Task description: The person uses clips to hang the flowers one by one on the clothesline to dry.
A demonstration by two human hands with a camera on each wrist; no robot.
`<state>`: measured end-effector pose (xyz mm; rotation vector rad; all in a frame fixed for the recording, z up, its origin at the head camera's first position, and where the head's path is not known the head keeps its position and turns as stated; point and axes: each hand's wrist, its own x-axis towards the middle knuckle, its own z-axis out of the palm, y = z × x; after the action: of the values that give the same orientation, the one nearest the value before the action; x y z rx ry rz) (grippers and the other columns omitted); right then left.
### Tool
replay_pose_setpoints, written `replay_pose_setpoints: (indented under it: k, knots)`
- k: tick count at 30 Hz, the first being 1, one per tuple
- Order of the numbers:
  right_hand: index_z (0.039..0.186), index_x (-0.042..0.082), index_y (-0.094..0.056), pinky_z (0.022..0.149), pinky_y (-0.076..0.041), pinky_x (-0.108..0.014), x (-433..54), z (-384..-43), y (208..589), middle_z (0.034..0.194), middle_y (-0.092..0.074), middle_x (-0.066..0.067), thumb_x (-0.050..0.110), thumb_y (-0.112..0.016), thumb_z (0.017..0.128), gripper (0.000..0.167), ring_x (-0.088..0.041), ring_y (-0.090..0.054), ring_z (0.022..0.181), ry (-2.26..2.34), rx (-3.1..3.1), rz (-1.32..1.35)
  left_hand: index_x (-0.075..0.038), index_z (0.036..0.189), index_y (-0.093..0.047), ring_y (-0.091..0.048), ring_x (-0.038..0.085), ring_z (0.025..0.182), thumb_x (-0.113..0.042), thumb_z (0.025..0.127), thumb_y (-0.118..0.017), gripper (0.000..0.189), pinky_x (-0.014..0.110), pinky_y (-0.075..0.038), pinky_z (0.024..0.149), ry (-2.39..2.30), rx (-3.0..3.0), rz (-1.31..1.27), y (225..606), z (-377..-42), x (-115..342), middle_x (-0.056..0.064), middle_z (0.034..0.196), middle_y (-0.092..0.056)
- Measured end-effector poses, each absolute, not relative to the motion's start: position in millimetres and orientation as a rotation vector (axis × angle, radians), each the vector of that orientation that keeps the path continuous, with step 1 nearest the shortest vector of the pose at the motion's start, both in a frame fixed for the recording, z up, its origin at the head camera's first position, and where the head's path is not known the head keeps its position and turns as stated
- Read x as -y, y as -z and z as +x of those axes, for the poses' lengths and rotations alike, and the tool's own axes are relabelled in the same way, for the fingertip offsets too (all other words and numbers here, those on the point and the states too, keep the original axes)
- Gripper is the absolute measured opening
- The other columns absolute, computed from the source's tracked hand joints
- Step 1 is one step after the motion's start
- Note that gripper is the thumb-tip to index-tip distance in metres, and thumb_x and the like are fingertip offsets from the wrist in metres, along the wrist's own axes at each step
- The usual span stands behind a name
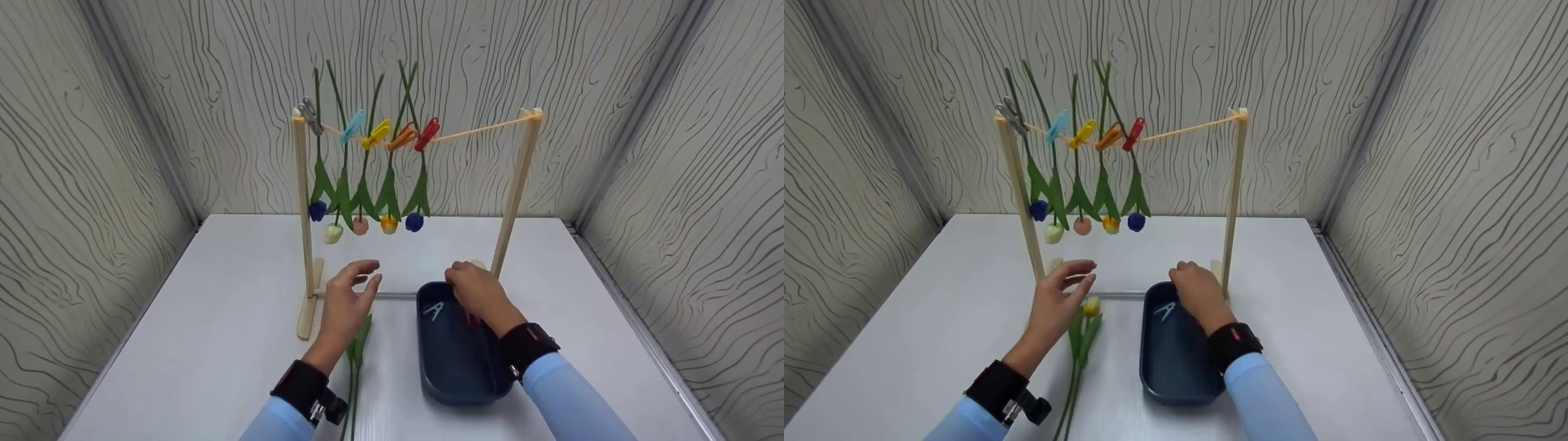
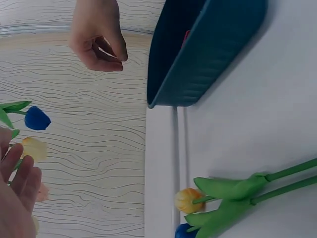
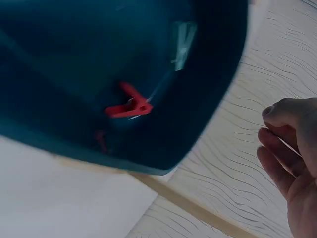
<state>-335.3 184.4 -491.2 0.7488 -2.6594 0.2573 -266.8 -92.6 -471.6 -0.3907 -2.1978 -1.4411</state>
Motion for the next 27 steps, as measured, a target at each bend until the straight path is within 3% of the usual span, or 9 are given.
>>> replay_pose_setpoints:
  k: [4,11,18,27]
  knots:
    - [0.101,0.004,-0.079,0.071,-0.065,-0.047,-182.6,-337.2,505.1,0.096,-0.076,-0.013,-0.006,-0.073,0.091,0.014,-0.032,-0.075,0.089,-0.085,2.768,0.817,-0.007,0.128,-0.074,-0.076,0.030,0.120,-0.009,0.103,-0.074,0.025,0.047,-0.064,0.104,1.433,2.265,-0.435,482.5,-269.4,90.8,0.012,0.127,-0.080]
    - [0.109,0.007,-0.077,0.085,-0.066,-0.042,-167.3,-335.1,528.1,0.106,-0.076,-0.010,0.003,-0.084,0.088,0.023,-0.028,-0.075,0.096,0.155,2.844,1.021,-0.006,0.128,-0.075,-0.076,0.029,0.118,-0.008,0.103,-0.073,0.025,0.047,-0.064,0.104,1.438,2.308,-0.459,496.1,-270.4,89.5,0.011,0.125,-0.080]
    - [0.103,0.010,-0.077,0.077,-0.065,-0.037,-170.3,-329.0,541.2,0.097,-0.073,-0.007,0.012,-0.083,0.094,0.011,-0.024,-0.072,0.086,0.262,2.824,1.038,-0.007,0.127,-0.075,-0.077,0.026,0.116,-0.007,0.103,-0.073,0.024,0.044,-0.065,0.101,1.406,2.377,-0.500,513.9,-265.0,85.9,0.010,0.123,-0.081]
    - [0.092,0.013,-0.074,0.073,-0.063,-0.037,-174.9,-332.9,536.8,0.089,-0.075,-0.004,0.014,-0.093,0.082,0.021,-0.023,-0.073,0.081,0.226,2.758,1.136,-0.006,0.123,-0.076,-0.078,0.027,0.114,-0.001,0.101,-0.072,0.023,0.046,-0.065,0.100,1.396,2.375,-0.499,521.3,-265.1,80.7,0.011,0.120,-0.082]
